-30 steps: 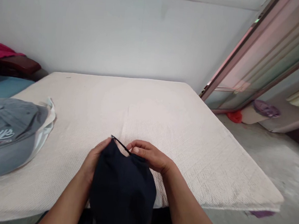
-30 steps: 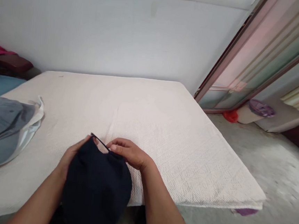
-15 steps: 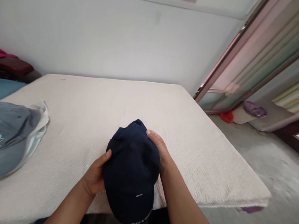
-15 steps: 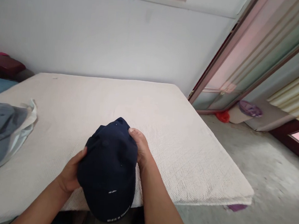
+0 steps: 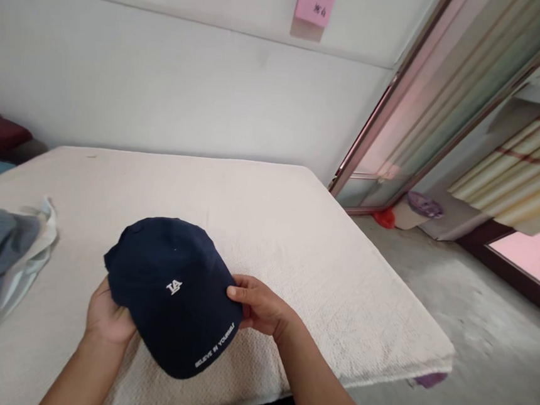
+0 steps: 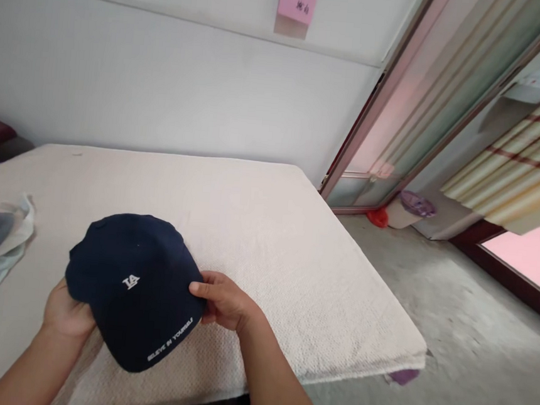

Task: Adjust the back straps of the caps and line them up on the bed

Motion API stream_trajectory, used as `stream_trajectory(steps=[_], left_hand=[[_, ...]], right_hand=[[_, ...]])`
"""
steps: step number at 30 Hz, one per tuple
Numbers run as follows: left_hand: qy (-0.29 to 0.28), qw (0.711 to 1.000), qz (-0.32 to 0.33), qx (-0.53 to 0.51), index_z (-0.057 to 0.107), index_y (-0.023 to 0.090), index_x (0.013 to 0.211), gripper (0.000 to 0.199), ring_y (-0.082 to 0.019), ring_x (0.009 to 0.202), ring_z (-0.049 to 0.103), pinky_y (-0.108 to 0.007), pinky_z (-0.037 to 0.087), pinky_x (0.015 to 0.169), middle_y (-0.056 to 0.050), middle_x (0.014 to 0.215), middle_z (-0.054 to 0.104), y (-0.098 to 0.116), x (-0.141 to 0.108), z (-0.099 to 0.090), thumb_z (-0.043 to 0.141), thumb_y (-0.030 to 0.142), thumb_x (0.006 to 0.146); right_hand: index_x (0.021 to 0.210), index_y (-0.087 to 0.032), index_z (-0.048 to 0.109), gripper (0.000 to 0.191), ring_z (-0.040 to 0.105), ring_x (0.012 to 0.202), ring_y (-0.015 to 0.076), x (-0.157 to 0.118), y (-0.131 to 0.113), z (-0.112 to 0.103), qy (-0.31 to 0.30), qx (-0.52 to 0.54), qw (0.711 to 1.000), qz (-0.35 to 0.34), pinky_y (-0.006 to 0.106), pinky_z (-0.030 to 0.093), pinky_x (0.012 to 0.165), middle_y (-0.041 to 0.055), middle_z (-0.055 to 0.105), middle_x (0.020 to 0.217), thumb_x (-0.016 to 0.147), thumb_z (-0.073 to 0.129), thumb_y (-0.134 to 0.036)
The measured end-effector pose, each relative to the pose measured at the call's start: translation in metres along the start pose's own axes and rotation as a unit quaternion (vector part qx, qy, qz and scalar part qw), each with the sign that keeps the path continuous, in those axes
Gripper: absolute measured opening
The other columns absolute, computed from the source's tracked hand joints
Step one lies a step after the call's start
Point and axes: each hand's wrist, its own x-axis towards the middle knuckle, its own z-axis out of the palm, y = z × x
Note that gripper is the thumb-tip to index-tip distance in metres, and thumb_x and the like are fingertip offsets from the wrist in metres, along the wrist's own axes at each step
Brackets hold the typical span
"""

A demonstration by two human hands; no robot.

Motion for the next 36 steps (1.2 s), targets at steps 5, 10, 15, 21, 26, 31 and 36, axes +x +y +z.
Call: stream_trajectory(steps=[5,10,15,21,26,31,36], left_hand=[[-0.010,0.999,0.033,0.013,0.065,0.020,0.119,0.044,-0.024,0.090,0.071,-0.035,0.056,0.081,-0.010,0.102,0.074,0.002,0.001,0.001,0.029,0.031,0.097],[0.150,0.984,0.080,0.051,0.057,0.027,0.129,0.041,-0.019,0.081,0.073,-0.027,0.057,0.078,-0.004,0.094,0.076,-0.003,0.005,0.015,0.033,0.025,0.096],[0.237,0.966,0.049,0.086,0.063,0.024,0.120,0.033,-0.016,0.074,0.072,-0.022,0.059,0.070,-0.002,0.085,0.077,-0.026,0.010,0.028,0.041,0.022,0.095],[0.271,0.946,-0.042,0.172,0.063,0.011,0.096,0.021,-0.020,0.085,0.071,-0.032,0.061,0.075,-0.013,0.094,0.071,-0.052,0.010,0.038,0.043,0.011,0.092],[0.256,0.943,-0.072,0.201,0.062,0.007,0.097,0.020,-0.022,0.093,0.069,-0.030,0.061,0.074,-0.019,0.108,0.067,-0.055,0.007,0.036,0.044,0.004,0.088],[0.272,0.940,-0.076,0.190,0.064,0.007,0.099,0.022,-0.016,0.076,0.071,-0.024,0.061,0.063,-0.014,0.094,0.071,-0.053,0.009,0.023,0.046,0.002,0.086],[0.284,0.938,-0.093,0.175,0.064,0.008,0.098,0.022,-0.014,0.064,0.069,-0.021,0.060,0.055,-0.011,0.085,0.071,-0.052,0.009,0.016,0.046,0.003,0.086]], right_hand=[[0.092,-0.014,0.059,0.034,0.056,0.056,0.0087,-0.006,-0.005,-0.006,-0.014,0.032,0.999,-0.005,0.018,0.032,0.043,0.0004,0.060,0.072,0.069,0.078,-0.031],[0.083,-0.013,0.058,0.026,0.048,0.050,0.0040,-0.004,0.000,-0.009,0.025,0.115,0.993,-0.016,0.015,0.021,0.040,-0.0025,0.056,0.064,0.067,0.078,-0.019],[0.084,-0.013,0.059,0.023,0.026,0.044,0.0006,-0.001,-0.002,-0.021,0.082,0.169,0.979,-0.080,0.015,0.013,0.038,-0.0081,0.039,0.059,0.068,0.077,-0.015],[0.085,-0.013,0.060,0.025,0.020,0.045,0.0021,-0.003,-0.008,-0.064,0.184,0.160,0.956,-0.165,0.016,0.026,0.042,-0.0102,0.031,0.056,0.067,0.077,-0.019],[0.085,-0.015,0.056,0.027,0.022,0.045,0.0030,-0.010,-0.019,-0.098,0.236,0.164,0.930,-0.231,0.016,0.028,0.042,-0.0101,0.031,0.058,0.067,0.076,-0.019],[0.074,-0.018,0.047,0.027,0.025,0.045,0.0044,-0.015,-0.038,-0.123,0.281,0.163,0.897,-0.300,0.017,0.026,0.039,-0.0098,0.030,0.058,0.067,0.073,-0.017],[0.069,-0.020,0.038,0.032,0.026,0.043,0.0039,-0.022,-0.065,-0.162,0.326,0.153,0.866,-0.348,0.014,0.027,0.038,-0.0109,0.026,0.055,0.068,0.069,-0.015]])
